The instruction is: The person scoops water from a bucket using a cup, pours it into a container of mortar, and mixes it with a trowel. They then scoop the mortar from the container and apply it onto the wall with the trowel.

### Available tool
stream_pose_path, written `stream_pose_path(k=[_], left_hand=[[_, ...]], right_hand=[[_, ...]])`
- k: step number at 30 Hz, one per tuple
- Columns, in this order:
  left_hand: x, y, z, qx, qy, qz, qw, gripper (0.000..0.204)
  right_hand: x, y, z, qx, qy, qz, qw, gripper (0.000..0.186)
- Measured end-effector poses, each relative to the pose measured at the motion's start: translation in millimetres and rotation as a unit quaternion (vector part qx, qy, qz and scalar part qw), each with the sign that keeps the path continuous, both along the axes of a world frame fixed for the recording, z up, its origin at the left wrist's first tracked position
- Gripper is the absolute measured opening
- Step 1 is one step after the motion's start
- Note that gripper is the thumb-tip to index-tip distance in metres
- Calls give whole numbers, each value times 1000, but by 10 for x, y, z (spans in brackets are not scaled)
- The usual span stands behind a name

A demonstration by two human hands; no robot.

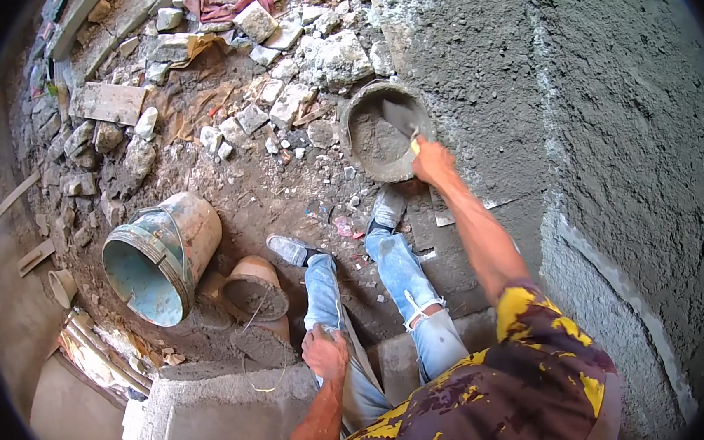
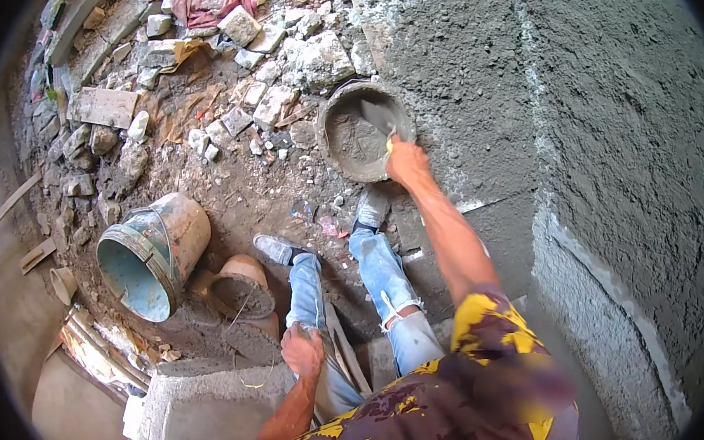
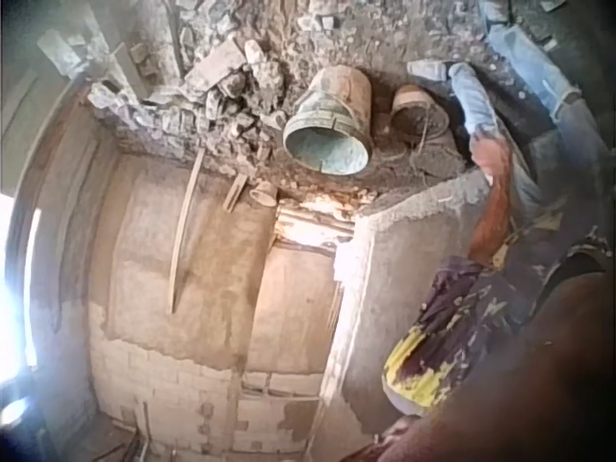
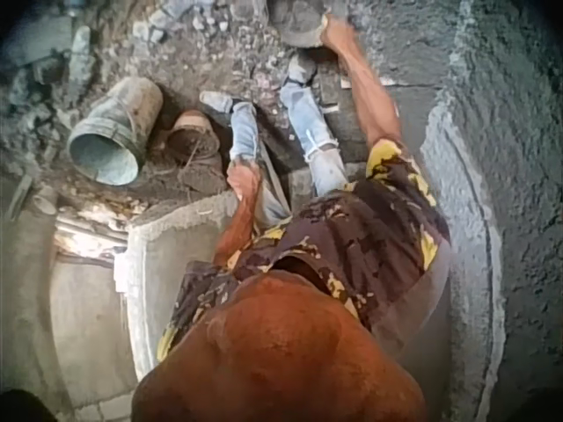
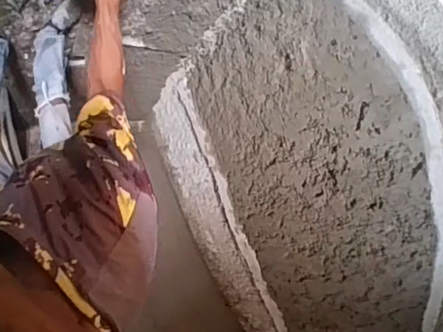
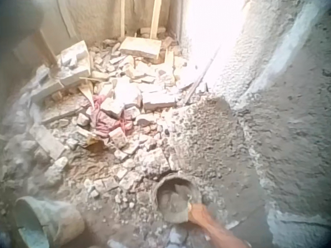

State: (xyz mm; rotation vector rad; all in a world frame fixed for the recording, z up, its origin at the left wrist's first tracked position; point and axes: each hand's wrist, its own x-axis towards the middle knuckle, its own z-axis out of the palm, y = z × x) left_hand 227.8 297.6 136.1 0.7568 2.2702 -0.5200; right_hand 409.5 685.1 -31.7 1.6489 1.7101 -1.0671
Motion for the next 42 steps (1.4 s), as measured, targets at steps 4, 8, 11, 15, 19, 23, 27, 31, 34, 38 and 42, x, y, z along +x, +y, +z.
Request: stream_pose_path(k=[4,8,11,15,19,23,27,31,34,38,42], left_hand=[[7,80,-136,-2,11,-6,1000,46],[40,62,-86,-10,-2,-8,1000,46],[94,10,-121,-7,5,-2,1000,48],[65,36,-152,-52,-34,59,996,54],[-43,57,-483,-87,-13,71,994,61],[-616,158,-917,124,-40,54,990,63],[-671,1169,-1616,209,-137,39,967,61],[-537,2189,-2126,198,-324,88,921,68],[-776,2687,-2629,220,-325,28,919,86],[-547,3419,-2993,203,-345,-31,916,118],[-194,3919,-2876,91,-502,139,849,86]], right_hand=[[-92,-226,-252,-38,-5,72,997,39],[202,-107,-86,8,113,-73,991,39],[237,-432,-258,25,-2,8,1000,41],[412,-509,496,108,52,-20,993,51],[902,-902,294,325,156,-61,931,60],[736,-844,122,60,27,-22,998,56],[1025,-980,464,165,92,-71,979,59],[1304,-984,453,25,91,-261,961,42],[1345,-1502,756,144,193,-303,922,43],[1847,-2472,935,42,99,-364,925,45],[2188,-3478,1245,27,-90,-434,896,41]])
